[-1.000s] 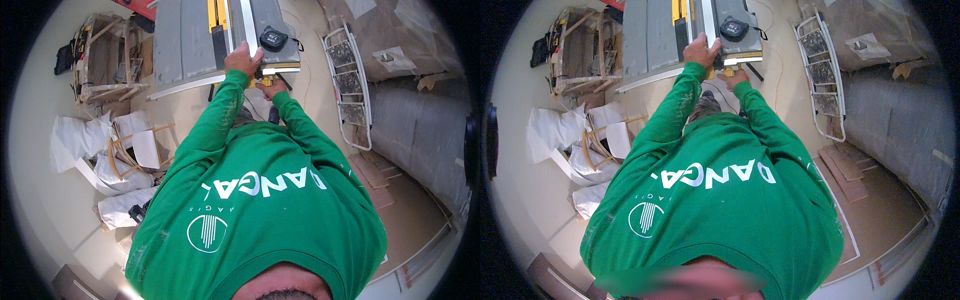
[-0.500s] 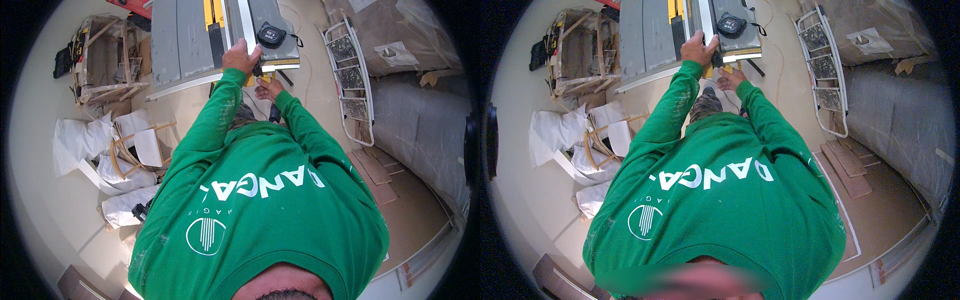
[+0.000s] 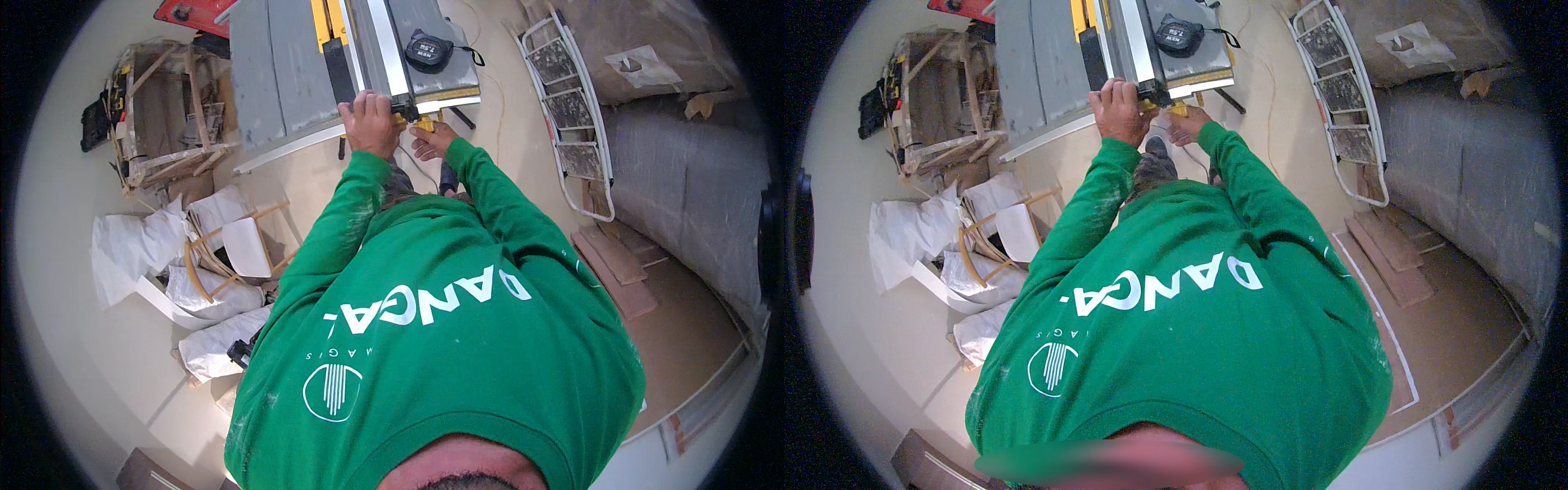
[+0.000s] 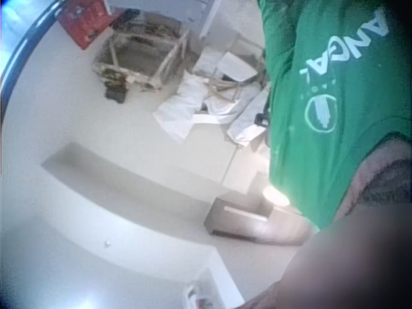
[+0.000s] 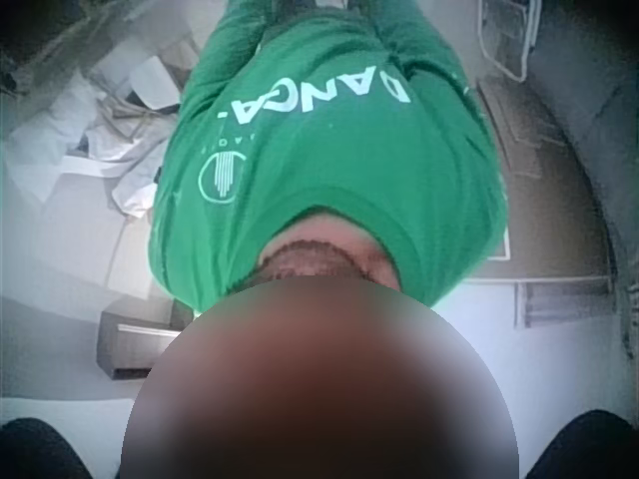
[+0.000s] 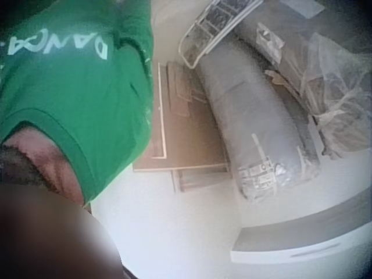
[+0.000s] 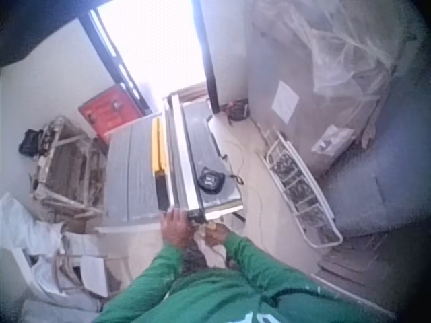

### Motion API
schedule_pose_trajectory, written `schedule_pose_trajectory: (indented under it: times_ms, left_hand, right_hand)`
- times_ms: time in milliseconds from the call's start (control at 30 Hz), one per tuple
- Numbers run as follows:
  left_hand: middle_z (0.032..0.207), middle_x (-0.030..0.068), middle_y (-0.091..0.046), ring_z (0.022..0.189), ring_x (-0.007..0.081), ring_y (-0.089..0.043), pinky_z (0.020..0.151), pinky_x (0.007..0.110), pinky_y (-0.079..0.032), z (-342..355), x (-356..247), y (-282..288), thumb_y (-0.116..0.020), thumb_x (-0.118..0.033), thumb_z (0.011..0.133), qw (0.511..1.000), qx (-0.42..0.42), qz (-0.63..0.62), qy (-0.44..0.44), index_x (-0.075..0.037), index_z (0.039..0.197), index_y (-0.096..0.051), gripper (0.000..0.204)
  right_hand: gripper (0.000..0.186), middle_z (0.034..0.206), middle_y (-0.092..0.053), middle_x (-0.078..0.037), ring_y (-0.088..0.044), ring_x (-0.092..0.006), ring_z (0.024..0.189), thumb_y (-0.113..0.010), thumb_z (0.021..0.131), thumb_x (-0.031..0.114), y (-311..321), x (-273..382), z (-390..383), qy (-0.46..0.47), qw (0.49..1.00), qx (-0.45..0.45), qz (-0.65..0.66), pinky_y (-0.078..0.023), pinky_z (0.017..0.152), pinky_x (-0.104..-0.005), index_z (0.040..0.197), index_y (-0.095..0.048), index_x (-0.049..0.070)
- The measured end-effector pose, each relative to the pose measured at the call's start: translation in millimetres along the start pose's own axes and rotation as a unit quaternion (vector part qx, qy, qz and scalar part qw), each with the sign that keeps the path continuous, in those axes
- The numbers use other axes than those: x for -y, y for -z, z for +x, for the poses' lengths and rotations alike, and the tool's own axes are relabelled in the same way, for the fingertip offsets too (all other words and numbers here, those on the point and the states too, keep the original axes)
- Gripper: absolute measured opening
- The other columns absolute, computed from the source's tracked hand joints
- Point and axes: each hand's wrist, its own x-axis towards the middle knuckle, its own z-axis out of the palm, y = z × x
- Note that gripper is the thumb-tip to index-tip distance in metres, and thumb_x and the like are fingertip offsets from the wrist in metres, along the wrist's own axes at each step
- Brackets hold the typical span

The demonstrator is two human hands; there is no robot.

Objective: The person adjusts the fence and blade guard on a table saw using a tape measure and a wrench. They repeatedly measure and reposition the fence, then tighten the fence and blade guard components.

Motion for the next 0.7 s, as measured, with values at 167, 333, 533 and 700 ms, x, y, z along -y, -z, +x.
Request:
schedule_pose_trajectory:
  times_ms: [167, 333, 533, 700]
  left_hand:
    - [0.111, 0.01, -0.055, 0.119, 0.0302, -0.049, 0.096, 0.056, -0.035, -6.2, -1.2, -9.8, -0.086, -0.025, 0.06, 0.999, -0.04, -0.01, 0.006, -0.009, 0.106, -0.054, 0.058]
    - [0.118, 0.0094, -0.055, 0.125, 0.0291, -0.048, 0.099, 0.059, -0.032, -7.0, 1.9, -2.8, -0.088, -0.032, 0.061, 1.0, 0.003, -0.018, -0.014, -0.009, 0.114, -0.053, 0.068]
    - [0.117, 0.0073, -0.059, 0.124, 0.0262, -0.049, 0.098, 0.059, -0.033, -6.8, 6.7, 9.2, -0.087, -0.038, 0.067, 0.999, 0.007, -0.04, -0.014, -0.01, 0.115, -0.057, 0.063]
    - [0.116, 0.0062, -0.061, 0.123, 0.024, -0.051, 0.097, 0.057, -0.034, -5.1, 16.0, 11.8, -0.084, -0.036, 0.07, 0.999, -0.009, -0.025, -0.04, -0.01, 0.114, -0.059, 0.057]
  right_hand:
    - [0.046, 0.095, -0.068, -0.007, -0.069, -0.0177, 0.078, -0.079, 0.086, 0.036, -0.5, -3.7, -5.5, 0.014, 1.0, 0.019, 0.007, -0.058, 0.068, -0.033, 0.115, -0.058, 0.007]
    - [0.049, 0.095, -0.068, -0.007, -0.069, -0.0177, 0.08, -0.08, 0.086, 0.033, 4.5, -2.1, -14.4, 0.035, 0.998, 0.017, 0.042, -0.057, 0.069, -0.033, 0.119, -0.057, 0.006]
    - [0.051, 0.097, -0.069, -0.008, -0.07, -0.0183, 0.079, -0.078, 0.087, 0.035, 9.7, -3.0, -19.7, 0.035, 0.999, 0.001, 0.039, -0.057, 0.068, -0.0331, 0.122, -0.056, 0.004]
    - [0.051, 0.097, -0.069, -0.014, -0.07, -0.0212, 0.077, -0.075, 0.089, 0.033, 11.4, -11.3, -14.2, 0.025, 0.999, -0.019, 0.008, -0.06, 0.066, -0.0343, 0.123, -0.055, 0.001]
